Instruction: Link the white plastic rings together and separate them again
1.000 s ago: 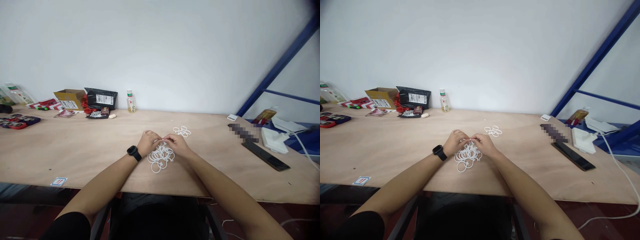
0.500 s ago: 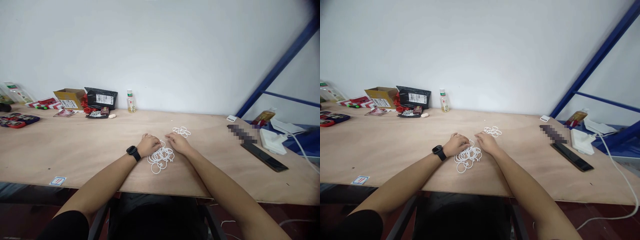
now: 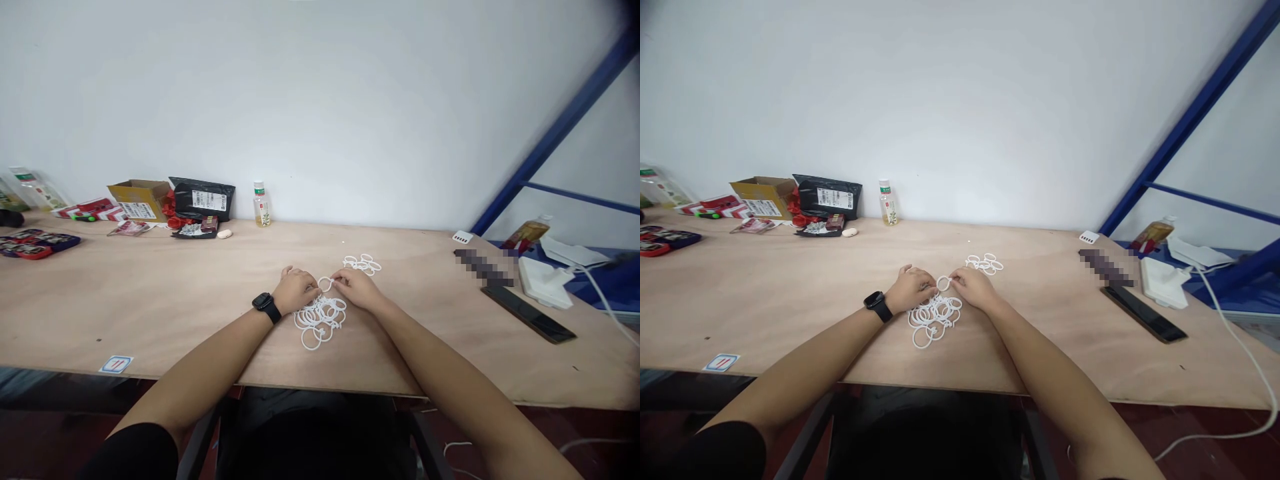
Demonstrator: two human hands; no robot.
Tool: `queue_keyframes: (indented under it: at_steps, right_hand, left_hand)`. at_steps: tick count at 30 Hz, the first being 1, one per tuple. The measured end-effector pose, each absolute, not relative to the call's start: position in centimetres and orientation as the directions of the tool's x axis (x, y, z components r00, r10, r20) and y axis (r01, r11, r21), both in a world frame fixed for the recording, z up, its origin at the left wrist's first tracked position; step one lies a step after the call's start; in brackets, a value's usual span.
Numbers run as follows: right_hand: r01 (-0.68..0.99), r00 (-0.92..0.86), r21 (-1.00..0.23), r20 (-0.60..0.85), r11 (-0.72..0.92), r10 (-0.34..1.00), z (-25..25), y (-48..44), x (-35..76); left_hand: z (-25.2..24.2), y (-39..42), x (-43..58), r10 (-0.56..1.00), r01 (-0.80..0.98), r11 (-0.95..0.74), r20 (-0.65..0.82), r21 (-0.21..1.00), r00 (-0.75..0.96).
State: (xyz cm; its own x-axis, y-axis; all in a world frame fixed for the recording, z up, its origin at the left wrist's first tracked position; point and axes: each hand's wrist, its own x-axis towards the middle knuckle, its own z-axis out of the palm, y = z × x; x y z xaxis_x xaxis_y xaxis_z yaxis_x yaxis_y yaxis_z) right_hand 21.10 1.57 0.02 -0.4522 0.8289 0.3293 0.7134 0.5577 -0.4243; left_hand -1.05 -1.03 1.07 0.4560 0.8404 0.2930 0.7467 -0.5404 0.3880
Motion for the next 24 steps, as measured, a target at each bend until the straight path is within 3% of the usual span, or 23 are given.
queue_keyframes:
  at_steps: [6, 12, 20, 24]
  right_hand:
    - [0.591, -0.295, -0.618, 0.432, 0.518, 0.852, 0.8, 0.3, 19.8]
    - [0.434, -0.356, -0.696, 0.451, 0.572, 0.818, 1.2, -1.2, 18.5]
    - [0.473, -0.395, -0.641, 0.459, 0.604, 0.796, 1.6, -1.4, 18.6]
    - [0.608, -0.408, -0.458, 0.520, 0.648, 0.750, 1.5, -0.8, 19.0]
  left_hand:
    - [1.1, -0.9, -1.2, 0.775, 0.699, -0.605, 0.486, 0.383, 0.404]
    - [1.1, -1.1, -1.1, 0.708, 0.658, -0.678, 0.532, 0.327, 0.465]
    - [1.1, -1.2, -0.8, 0.673, 0.633, -0.711, 0.560, 0.308, 0.483]
    - [1.2, -1.0, -1.0, 0.752, 0.679, -0.635, 0.497, 0.369, 0.433]
